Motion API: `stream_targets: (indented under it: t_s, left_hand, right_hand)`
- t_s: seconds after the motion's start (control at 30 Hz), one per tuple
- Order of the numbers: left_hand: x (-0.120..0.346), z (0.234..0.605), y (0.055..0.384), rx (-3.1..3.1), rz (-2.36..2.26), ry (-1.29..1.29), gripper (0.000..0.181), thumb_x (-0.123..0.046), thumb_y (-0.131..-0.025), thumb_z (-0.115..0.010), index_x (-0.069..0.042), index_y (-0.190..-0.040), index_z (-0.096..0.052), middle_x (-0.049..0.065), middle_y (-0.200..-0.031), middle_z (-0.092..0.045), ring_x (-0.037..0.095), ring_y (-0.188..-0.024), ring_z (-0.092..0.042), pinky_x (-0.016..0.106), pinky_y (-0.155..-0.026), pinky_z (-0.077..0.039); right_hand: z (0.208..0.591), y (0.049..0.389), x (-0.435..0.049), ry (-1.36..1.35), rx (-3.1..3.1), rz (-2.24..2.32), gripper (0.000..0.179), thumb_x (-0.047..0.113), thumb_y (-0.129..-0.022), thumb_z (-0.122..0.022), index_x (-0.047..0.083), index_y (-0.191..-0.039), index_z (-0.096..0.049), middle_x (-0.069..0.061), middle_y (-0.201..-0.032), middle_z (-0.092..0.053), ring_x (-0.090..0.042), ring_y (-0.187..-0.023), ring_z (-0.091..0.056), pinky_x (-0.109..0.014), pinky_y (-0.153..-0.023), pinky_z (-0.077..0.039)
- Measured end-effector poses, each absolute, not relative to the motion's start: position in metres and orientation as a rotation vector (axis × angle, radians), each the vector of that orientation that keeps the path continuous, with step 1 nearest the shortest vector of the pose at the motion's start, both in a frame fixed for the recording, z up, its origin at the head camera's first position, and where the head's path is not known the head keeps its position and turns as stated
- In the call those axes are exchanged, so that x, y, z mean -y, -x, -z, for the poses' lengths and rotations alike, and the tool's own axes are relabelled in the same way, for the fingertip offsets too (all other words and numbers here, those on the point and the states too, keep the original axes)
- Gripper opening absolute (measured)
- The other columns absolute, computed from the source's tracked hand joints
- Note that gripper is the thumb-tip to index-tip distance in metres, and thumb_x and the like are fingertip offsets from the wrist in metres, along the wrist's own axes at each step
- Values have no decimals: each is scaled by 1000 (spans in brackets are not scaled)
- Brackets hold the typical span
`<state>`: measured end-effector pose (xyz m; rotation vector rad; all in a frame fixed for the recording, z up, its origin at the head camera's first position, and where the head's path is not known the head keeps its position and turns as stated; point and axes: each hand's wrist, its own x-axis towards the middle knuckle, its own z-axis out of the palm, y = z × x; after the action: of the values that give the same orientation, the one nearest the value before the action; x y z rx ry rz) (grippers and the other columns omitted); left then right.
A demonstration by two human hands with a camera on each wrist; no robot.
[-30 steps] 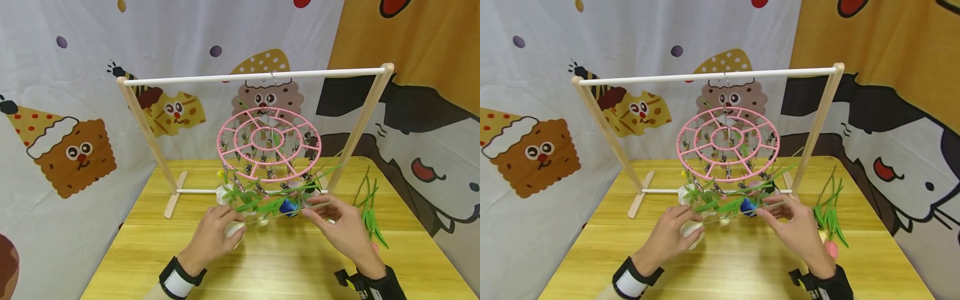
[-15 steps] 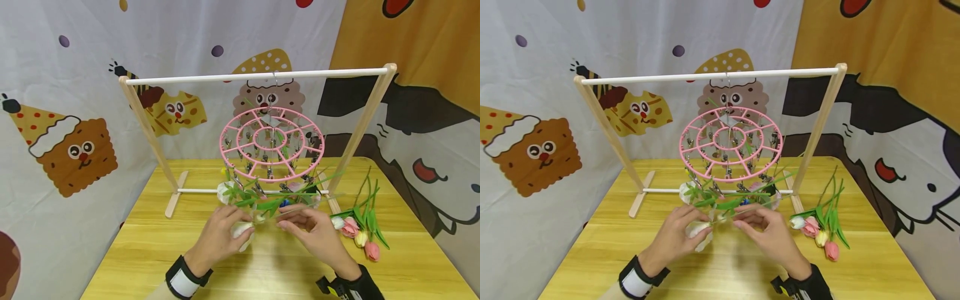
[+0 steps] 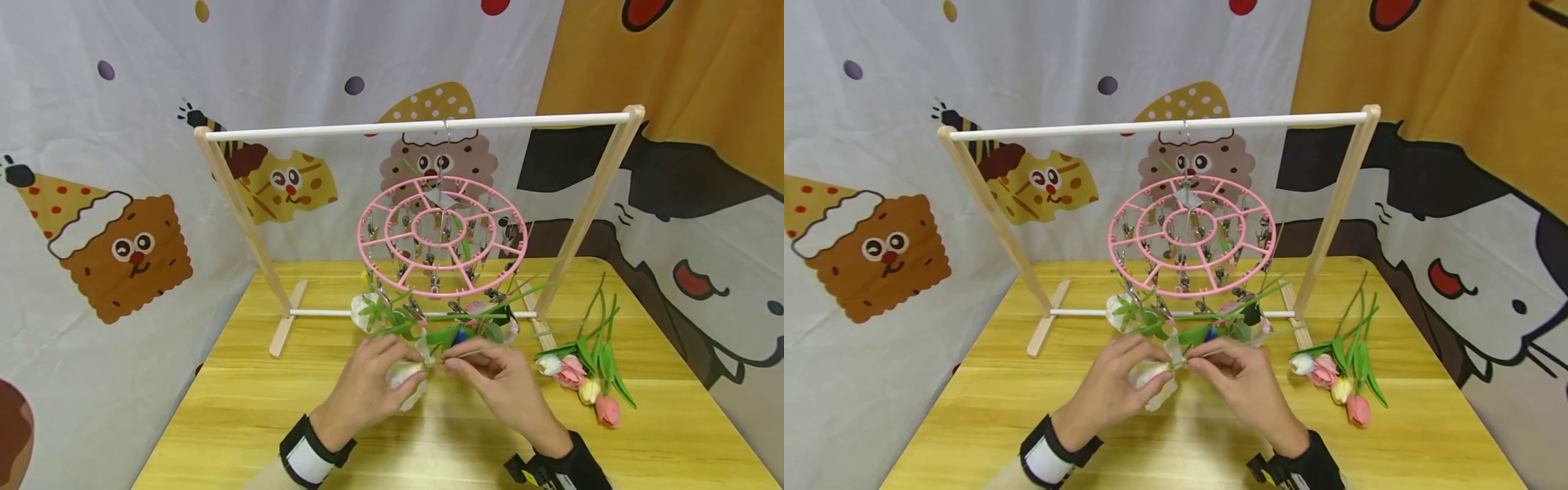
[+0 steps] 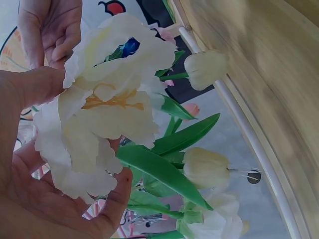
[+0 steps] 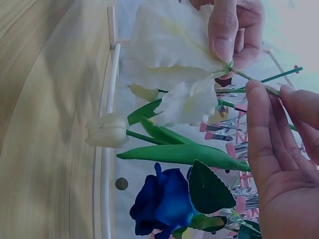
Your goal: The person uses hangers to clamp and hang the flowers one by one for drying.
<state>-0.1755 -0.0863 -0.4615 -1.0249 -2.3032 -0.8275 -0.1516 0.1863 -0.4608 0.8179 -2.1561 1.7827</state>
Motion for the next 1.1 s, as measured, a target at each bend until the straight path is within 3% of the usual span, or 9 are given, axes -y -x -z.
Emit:
stream_targets:
  t_s: [0.37, 0.67, 0.93, 1.1]
  left_hand:
    - [82, 460, 174, 2296, 841, 1018, 27, -24, -96, -101, -24, -115, -82, -10, -110, -78, 10, -106, -79, 38, -97, -65]
    - [83, 455, 174, 2297, 805, 1034, 27, -30, -99, -98, -22, -120, -83, -8, -120, -80, 13, -116, -79, 39, -105, -66]
    - [79, 433, 182, 2071, 791, 1107, 30, -21, -100, -95, -14, -126, -82, 1, -125, -80, 19, -114, -78, 35, -100, -66]
    - [66, 407, 186, 1974, 685, 1132, 38, -19, -103, -91, -10, -138, -77, 9, -141, -77, 26, -129, -75, 39, -113, -64]
  right_hand:
    - [464, 152, -188, -834, 2077, -1698, 31, -16, -106, -73, 4, -126, -84, -17, -114, -87, -10, -101, -87, -30, -85, -73]
    - [461, 151, -190, -842, 2055, -1742, 30, -17, -106, -71, -1, -128, -82, -18, -115, -85, -12, -104, -88, -34, -87, -74]
    - [457, 147, -199, -748, 2094, -1661, 26, -15, -105, -74, -1, -125, -82, -15, -111, -86, -11, -98, -87, -29, -85, -73]
    - [457, 146, -204, -725, 2105, -1659, 22, -15, -106, -75, -5, -125, -81, -21, -112, -85, -13, -98, -87, -28, -88, -72]
